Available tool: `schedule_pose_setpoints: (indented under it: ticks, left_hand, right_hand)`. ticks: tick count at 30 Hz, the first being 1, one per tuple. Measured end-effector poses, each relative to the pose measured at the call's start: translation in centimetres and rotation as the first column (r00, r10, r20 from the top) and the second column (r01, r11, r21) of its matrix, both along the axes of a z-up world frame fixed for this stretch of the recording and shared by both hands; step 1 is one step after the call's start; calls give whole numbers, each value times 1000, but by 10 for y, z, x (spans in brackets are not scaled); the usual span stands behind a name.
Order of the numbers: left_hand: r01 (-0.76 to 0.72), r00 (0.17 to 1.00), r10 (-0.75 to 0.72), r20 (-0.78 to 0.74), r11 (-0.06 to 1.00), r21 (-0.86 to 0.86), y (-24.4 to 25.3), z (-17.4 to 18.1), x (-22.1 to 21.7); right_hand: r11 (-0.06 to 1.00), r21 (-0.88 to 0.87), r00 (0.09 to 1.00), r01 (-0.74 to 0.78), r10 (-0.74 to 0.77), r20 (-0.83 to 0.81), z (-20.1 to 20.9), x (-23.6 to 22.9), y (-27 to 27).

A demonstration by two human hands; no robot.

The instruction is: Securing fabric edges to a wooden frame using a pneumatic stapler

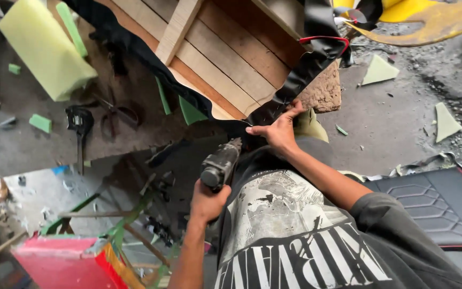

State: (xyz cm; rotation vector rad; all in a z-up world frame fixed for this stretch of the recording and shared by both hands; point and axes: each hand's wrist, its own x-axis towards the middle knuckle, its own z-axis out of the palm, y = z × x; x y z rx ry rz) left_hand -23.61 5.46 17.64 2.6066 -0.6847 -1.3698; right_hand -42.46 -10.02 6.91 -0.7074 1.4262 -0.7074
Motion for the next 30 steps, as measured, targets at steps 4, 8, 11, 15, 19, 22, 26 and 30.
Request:
schedule_pose_setpoints:
  ticks: [4,8,11,15,19,22,26,30]
  left_hand:
    - [-39,997,38,-60,999,-8,-17,8,-20]
    - [-56,997,54,-62,998,-27,-26,28,-34]
    - [-27,996,20,-82,996,-86,-21,49,-42]
    - [24,996,-41,-84,981,-191,-34,49,-66]
    - [88,985,-53,166,974,-208,-37,34,-90]
    - [54,982,-15,189,978,-201,-28,24,-89]
    - [-197,977,203,70,977,-84,7,2,-71]
    - [-378,916,393,80,913,-157,35,-18,-33]
  right_hand:
    - [1000,7,999,9,-9,35,-18,0,6]
    - [999,-18,999,-40,40,19,-23,-1,5]
    - [999,-22,998,-48,48,27,-35,-1,12]
    - [996,-37,997,-75,76,17,-21,-5,4]
    - [996,-40,997,-82,82,-8,-17,-7,-1]
    - [994,-53,995,-99,98,-18,-42,-6,13]
    - [987,-60,988,-149,147,-36,-14,-6,14]
    - [960,-116,964,-253,240,-113,16,-27,-16]
